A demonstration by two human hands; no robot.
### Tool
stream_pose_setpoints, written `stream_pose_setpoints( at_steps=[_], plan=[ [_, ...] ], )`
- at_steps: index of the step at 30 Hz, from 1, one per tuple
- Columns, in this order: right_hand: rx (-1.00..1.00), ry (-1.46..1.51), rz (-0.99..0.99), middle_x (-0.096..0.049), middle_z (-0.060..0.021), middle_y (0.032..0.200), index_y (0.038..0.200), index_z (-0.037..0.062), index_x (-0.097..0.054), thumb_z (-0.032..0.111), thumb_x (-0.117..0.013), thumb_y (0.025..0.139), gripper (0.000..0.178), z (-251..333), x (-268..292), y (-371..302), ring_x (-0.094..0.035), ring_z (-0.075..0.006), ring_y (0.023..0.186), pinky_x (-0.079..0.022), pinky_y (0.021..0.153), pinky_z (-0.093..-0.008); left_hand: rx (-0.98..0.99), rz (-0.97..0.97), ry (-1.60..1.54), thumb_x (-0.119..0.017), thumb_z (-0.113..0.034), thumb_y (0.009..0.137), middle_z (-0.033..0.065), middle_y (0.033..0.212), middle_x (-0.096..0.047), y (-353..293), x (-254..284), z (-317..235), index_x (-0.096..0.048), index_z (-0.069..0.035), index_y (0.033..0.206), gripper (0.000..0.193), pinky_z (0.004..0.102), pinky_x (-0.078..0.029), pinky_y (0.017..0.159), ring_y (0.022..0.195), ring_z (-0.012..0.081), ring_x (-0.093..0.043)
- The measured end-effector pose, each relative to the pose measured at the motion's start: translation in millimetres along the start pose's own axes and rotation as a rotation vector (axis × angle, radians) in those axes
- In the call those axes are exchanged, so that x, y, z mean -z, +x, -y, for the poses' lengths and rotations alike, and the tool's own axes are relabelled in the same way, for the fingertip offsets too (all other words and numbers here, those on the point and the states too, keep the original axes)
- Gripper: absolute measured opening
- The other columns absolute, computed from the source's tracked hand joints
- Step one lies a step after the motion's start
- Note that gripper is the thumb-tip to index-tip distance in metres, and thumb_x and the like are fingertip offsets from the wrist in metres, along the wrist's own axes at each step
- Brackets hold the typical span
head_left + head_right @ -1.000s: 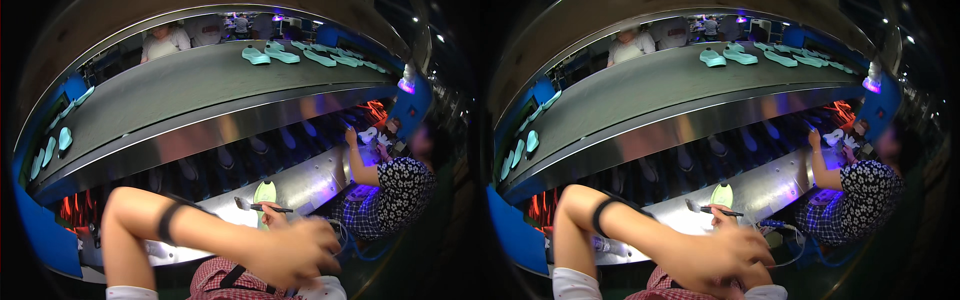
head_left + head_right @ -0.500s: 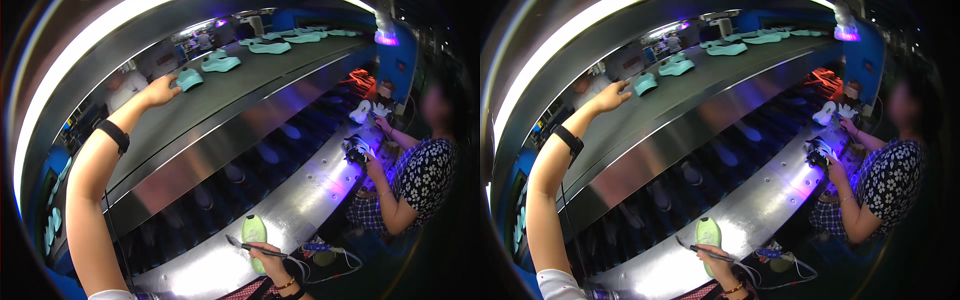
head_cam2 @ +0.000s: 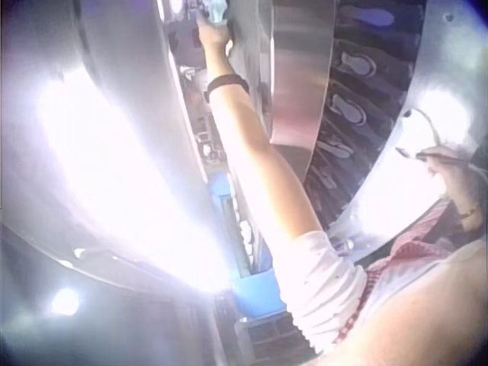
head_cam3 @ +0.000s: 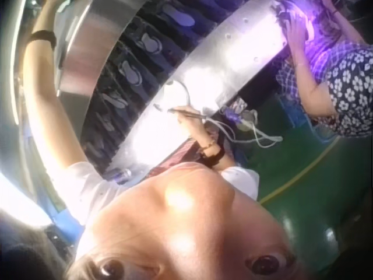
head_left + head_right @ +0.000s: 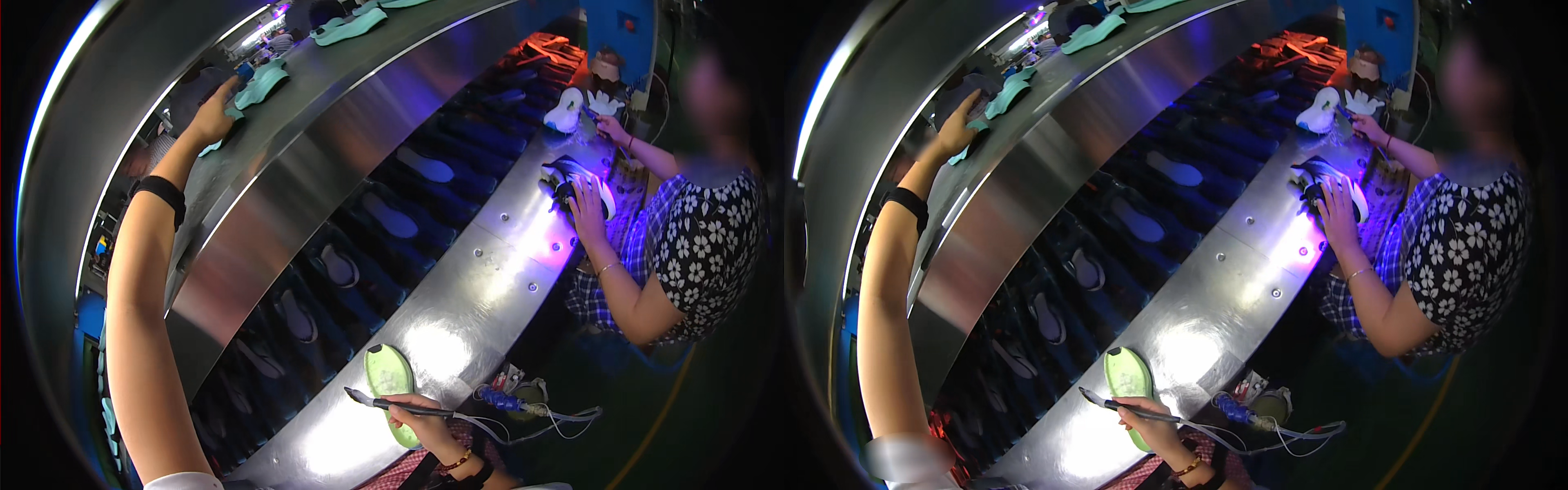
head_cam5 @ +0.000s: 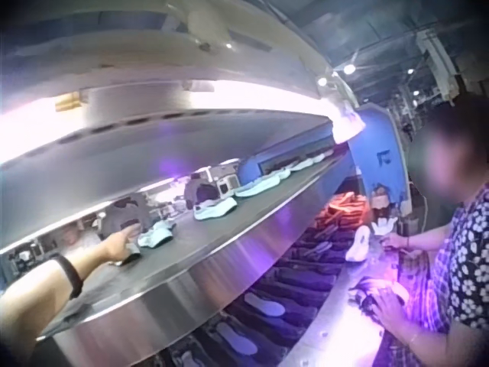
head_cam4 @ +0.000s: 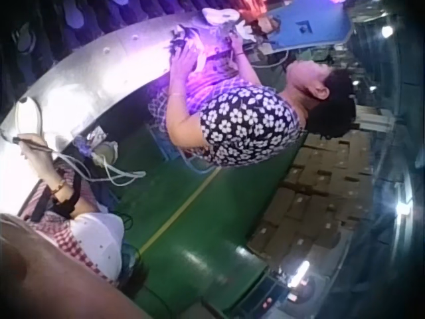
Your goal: Applying glue to shoe soles using a brush in a shoe manufacturing factory.
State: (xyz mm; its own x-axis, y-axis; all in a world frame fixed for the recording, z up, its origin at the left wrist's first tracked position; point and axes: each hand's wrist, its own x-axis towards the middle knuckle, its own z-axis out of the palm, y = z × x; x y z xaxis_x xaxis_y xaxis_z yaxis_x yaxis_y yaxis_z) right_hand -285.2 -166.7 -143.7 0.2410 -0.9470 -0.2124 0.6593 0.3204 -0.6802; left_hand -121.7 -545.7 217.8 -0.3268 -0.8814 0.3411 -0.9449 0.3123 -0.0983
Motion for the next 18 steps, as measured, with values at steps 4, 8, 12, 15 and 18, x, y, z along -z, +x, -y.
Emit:
stream_pose_setpoints(
  at_steps=[4, 8, 12, 15, 18],
  plan=[
    [-0.015, 0.041, 0.003, -0.060, -0.0037, 0.076, 0.102, -0.0009, -0.059, 0.007, -0.058, 0.081, 0.023, 3.3, -0.8, -2.0, -0.054, -0.0056, 0.063, -0.045, 0.057, -0.0166, 0.064, 0.089, -0.183, -0.052, -0.014, 0.073, 0.0247, 0.123, -0.042, 10.4, -2.4, -18.4, -0.024, -0.014, 0.135, 0.068, 0.0331, -0.030, 0.097, 0.114, 0.0338, -0.042],
    [0.009, 0.100, -0.026, -0.060, -0.0042, 0.079, 0.102, -0.0002, -0.059, 0.006, -0.058, 0.081, 0.022, 4.5, -0.4, -3.7, -0.055, -0.0055, 0.063, -0.045, 0.056, -0.0166, 0.251, 0.123, 0.121, -0.040, -0.065, 0.076, 0.0268, 0.121, -0.042, 37.8, -9.5, -2.9, -0.040, 0.001, 0.123, 0.081, 0.0375, -0.029, 0.097, 0.112, 0.0370, -0.042],
    [0.013, 0.086, -0.049, -0.061, -0.0034, 0.077, 0.101, 0.0017, -0.059, 0.008, -0.057, 0.081, 0.021, 8.1, -1.6, -2.1, -0.055, -0.0053, 0.062, -0.045, 0.055, -0.0168, 0.182, 0.006, 0.108, -0.043, -0.066, 0.074, 0.0282, 0.124, -0.039, 43.0, -11.2, -5.8, -0.023, 0.001, 0.131, 0.091, 0.0368, -0.029, 0.098, 0.117, 0.0351, -0.039],
    [-0.030, 0.075, -0.058, -0.061, -0.0030, 0.076, 0.101, 0.0019, -0.059, 0.008, -0.058, 0.081, 0.021, 16.2, -5.4, -4.2, -0.055, -0.0053, 0.063, -0.045, 0.055, -0.0171, 0.177, 0.119, 0.071, -0.041, -0.069, 0.072, 0.0303, 0.130, -0.028, 57.2, -25.6, 7.8, -0.017, -0.006, 0.135, 0.092, 0.0415, -0.023, 0.100, 0.123, 0.0381, -0.027],
    [-0.072, 0.102, -0.054, -0.061, -0.0031, 0.076, 0.102, 0.0019, -0.059, 0.008, -0.058, 0.081, 0.022, 22.0, -11.0, -5.7, -0.056, -0.0056, 0.064, -0.045, 0.055, -0.0173, 0.206, 0.113, 0.040, -0.040, -0.072, 0.071, 0.0318, 0.134, -0.017, 71.5, -25.8, 35.4, -0.011, -0.014, 0.138, 0.093, 0.0491, -0.017, 0.101, 0.126, 0.0417, -0.017]
  ],
)
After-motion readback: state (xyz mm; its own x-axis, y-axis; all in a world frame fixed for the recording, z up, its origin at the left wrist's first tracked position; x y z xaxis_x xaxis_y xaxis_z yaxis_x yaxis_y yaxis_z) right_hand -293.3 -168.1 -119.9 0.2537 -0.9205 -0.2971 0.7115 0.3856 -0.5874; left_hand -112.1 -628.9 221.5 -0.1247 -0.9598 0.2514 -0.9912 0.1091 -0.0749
